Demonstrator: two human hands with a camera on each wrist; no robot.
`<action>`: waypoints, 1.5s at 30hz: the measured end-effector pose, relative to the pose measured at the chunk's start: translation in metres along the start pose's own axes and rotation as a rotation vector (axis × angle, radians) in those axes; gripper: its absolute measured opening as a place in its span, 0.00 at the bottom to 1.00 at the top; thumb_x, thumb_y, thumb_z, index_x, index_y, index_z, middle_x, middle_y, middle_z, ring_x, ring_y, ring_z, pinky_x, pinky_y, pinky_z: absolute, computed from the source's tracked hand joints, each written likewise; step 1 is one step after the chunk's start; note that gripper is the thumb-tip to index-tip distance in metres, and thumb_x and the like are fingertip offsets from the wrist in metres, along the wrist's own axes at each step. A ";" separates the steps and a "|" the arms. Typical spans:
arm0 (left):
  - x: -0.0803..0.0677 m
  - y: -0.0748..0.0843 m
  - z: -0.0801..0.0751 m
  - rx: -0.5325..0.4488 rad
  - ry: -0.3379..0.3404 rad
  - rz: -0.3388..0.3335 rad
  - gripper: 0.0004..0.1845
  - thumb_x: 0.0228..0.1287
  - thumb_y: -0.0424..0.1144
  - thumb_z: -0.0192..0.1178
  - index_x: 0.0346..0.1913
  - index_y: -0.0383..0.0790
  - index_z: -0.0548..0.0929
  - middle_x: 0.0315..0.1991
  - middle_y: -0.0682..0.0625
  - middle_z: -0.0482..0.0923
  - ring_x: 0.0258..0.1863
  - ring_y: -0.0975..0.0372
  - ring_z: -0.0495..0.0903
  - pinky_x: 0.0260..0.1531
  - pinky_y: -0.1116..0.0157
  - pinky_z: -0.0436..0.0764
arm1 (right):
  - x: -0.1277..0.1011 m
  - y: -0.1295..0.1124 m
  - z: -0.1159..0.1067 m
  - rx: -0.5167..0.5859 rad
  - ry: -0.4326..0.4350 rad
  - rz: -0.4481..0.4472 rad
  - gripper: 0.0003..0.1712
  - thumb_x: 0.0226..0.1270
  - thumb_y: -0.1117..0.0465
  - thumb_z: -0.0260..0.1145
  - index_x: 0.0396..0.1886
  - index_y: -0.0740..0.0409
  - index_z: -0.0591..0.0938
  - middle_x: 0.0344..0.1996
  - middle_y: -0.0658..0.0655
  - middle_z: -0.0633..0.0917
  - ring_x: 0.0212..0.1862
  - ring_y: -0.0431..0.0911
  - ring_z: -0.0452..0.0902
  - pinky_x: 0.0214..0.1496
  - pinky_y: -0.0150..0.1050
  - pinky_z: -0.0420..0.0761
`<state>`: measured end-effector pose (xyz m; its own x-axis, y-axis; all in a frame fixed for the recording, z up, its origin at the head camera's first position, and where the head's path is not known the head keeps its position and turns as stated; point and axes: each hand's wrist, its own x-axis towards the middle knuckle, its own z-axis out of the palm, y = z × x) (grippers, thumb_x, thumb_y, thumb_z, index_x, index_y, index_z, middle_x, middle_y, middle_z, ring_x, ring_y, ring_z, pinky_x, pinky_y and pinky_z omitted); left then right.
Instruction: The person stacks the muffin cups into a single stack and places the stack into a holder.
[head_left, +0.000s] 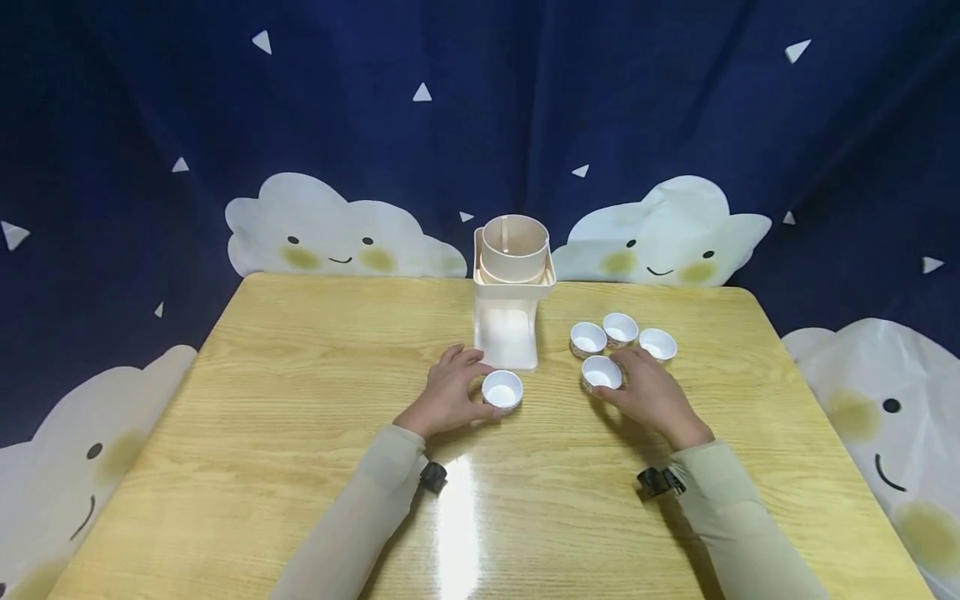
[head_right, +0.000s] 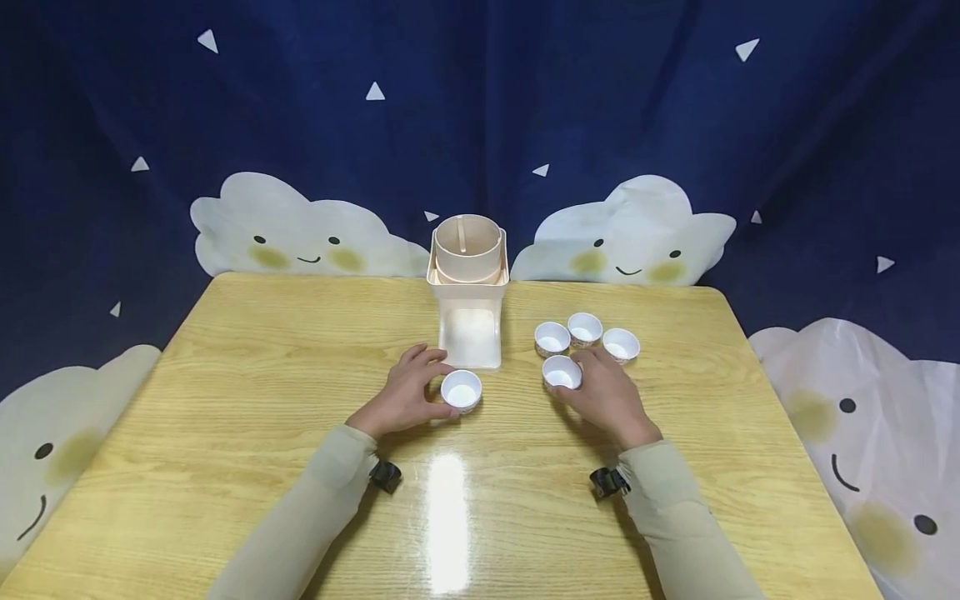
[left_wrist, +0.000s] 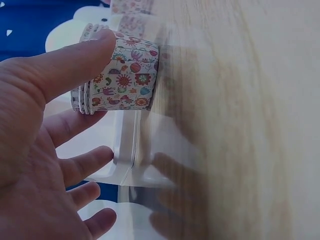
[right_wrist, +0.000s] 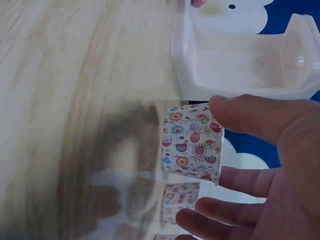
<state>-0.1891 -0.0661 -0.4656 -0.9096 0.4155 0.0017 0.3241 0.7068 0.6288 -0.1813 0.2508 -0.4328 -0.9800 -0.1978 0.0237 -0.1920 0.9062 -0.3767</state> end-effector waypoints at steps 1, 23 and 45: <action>0.000 0.001 0.000 -0.004 -0.001 0.001 0.31 0.47 0.51 0.77 0.56 0.48 0.83 0.73 0.42 0.66 0.78 0.43 0.49 0.70 0.34 0.55 | -0.001 -0.002 -0.001 -0.003 0.004 -0.007 0.35 0.59 0.51 0.72 0.59 0.70 0.76 0.59 0.71 0.77 0.58 0.65 0.76 0.55 0.60 0.77; 0.002 -0.001 0.003 -0.005 -0.021 0.006 0.31 0.47 0.51 0.78 0.57 0.48 0.83 0.73 0.42 0.65 0.78 0.42 0.49 0.69 0.33 0.55 | -0.007 -0.023 -0.002 0.041 -0.017 -0.036 0.34 0.58 0.52 0.74 0.60 0.66 0.77 0.65 0.71 0.75 0.65 0.66 0.72 0.61 0.61 0.75; 0.000 -0.001 0.000 -0.021 -0.013 0.012 0.32 0.48 0.51 0.77 0.58 0.49 0.82 0.73 0.42 0.64 0.78 0.42 0.49 0.70 0.33 0.54 | -0.008 -0.044 -0.002 0.065 -0.024 -0.086 0.37 0.59 0.51 0.73 0.65 0.64 0.74 0.64 0.67 0.76 0.57 0.61 0.79 0.57 0.57 0.78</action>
<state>-0.1899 -0.0671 -0.4661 -0.9022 0.4314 -0.0007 0.3294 0.6898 0.6447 -0.1650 0.2129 -0.4146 -0.9584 -0.2831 0.0362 -0.2703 0.8595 -0.4337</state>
